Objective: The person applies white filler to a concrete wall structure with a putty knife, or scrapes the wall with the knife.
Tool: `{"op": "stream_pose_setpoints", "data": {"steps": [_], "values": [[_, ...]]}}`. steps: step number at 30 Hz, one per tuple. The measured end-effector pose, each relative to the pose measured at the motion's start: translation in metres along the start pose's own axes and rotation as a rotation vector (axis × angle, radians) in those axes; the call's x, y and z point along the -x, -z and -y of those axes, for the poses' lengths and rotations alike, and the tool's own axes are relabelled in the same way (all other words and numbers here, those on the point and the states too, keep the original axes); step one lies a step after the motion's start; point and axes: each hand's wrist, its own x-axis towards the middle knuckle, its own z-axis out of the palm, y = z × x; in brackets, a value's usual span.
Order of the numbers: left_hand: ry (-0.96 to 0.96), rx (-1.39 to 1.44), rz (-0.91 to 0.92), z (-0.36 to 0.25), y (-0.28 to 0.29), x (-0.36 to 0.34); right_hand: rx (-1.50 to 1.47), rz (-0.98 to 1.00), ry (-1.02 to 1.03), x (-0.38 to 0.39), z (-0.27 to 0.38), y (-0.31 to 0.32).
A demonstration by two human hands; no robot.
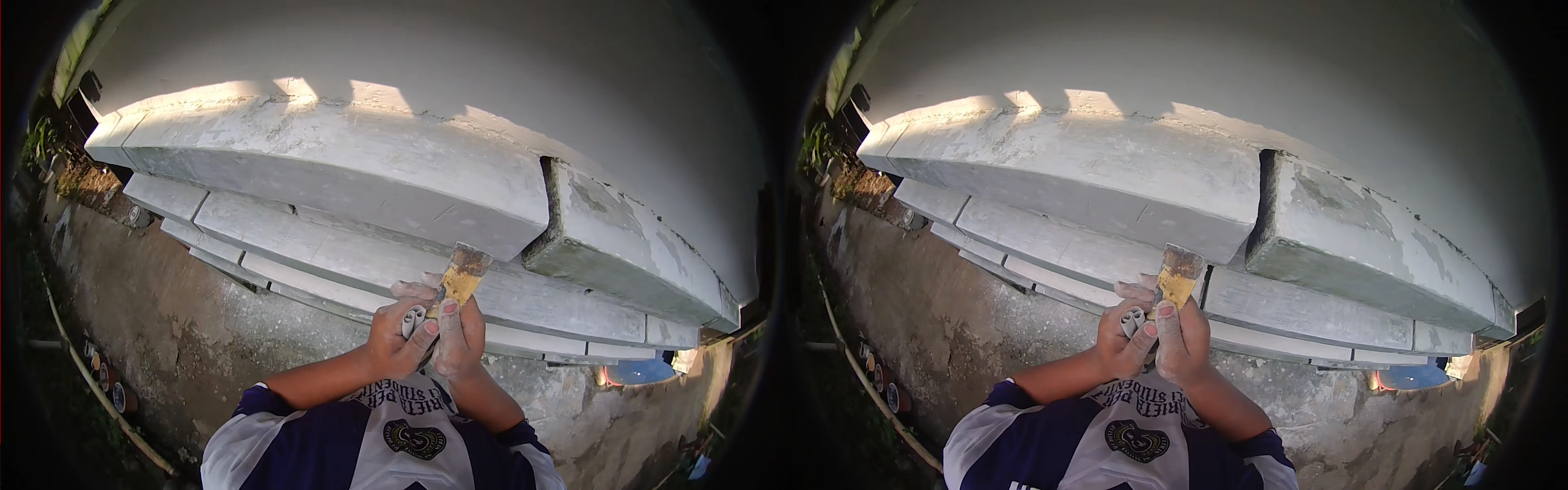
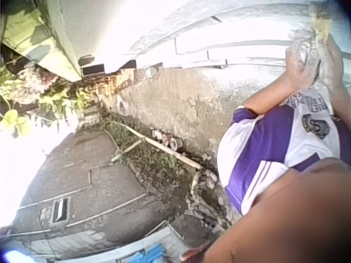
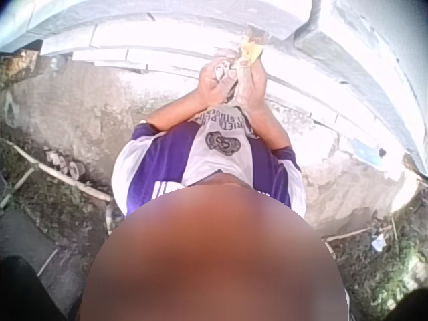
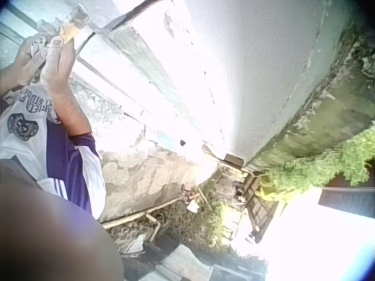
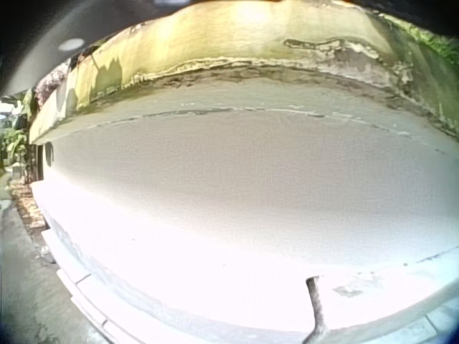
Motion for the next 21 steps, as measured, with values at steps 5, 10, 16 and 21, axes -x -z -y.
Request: {"op": "stream_pose_setpoints", "data": {"steps": [5,10,16,21], "values": [[-0.250,-0.191,-0.164,-0.011,-0.021,-0.011,0.085,0.040,0.043,-0.005,0.017,0.008],[-0.224,-0.202,-0.079,-0.011,-0.013,-0.010,0.119,0.002,0.054,-0.013,0.020,0.004],[-0.232,-0.156,-0.115,-0.008,-0.011,-0.015,0.092,-0.112,0.080,-0.016,0.018,-0.003],[-0.188,-0.104,-0.071,-0.023,-0.010,-0.025,0.037,-0.168,0.069,-0.023,0.034,-0.015]]}}
